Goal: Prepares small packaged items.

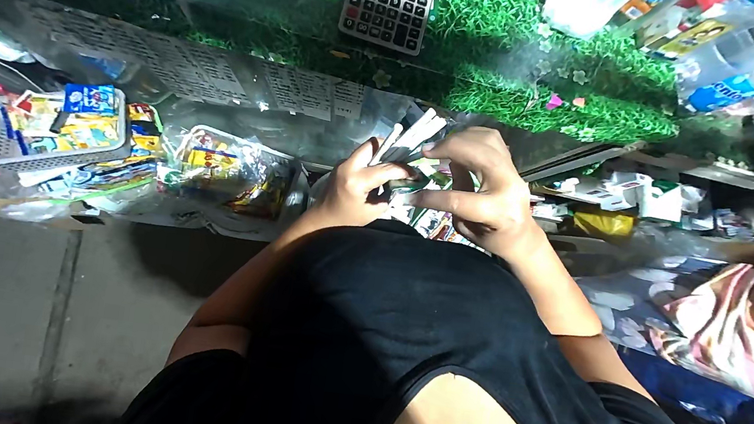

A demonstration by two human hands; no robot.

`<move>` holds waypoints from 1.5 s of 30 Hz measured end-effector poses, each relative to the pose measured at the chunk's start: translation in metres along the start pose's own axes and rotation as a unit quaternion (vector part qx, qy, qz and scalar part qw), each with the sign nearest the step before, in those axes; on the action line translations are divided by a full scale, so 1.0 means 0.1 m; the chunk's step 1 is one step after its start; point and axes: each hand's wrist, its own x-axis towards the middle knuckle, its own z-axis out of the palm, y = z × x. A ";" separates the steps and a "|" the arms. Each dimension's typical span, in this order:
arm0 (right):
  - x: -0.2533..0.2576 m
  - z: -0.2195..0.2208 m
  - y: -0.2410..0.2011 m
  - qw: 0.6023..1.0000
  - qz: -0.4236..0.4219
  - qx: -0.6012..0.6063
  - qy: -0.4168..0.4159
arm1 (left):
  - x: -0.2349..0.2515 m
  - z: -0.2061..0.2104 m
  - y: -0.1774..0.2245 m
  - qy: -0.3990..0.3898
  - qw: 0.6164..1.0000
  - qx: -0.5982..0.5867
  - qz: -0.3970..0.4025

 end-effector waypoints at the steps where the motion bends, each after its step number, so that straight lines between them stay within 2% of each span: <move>1: 0.01 0.01 0.00 1.000 0.002 0.002 0.000 | 0.00 0.00 0.00 0.000 1.000 0.001 -0.001; 24: 0.12 0.04 -0.03 0.997 0.012 -0.053 -0.058 | 0.00 0.02 -0.06 -0.009 1.000 0.006 -0.020; 29: 0.06 0.05 0.03 0.996 0.090 -0.014 -0.016 | 0.01 0.01 -0.06 -0.034 0.990 0.015 -0.134; 33: 0.05 0.16 0.12 0.980 0.164 -0.066 -0.097 | -0.01 -0.04 -0.09 -0.078 0.973 0.052 -0.209; 36: -0.01 0.26 0.22 0.972 0.201 -0.044 -0.115 | -0.03 -0.02 -0.14 -0.100 0.962 0.050 -0.249; 39: -0.01 0.27 0.29 0.959 0.262 0.003 -0.106 | 0.00 -0.08 -0.15 -0.078 0.958 0.055 -0.272; 42: 0.02 0.31 0.41 0.955 0.288 0.039 -0.059 | -0.02 -0.25 -0.25 -0.018 0.962 0.060 -0.265; 45: 0.18 0.34 0.57 0.952 0.294 0.072 -0.034 | -0.06 -0.46 -0.35 0.062 0.950 0.029 -0.303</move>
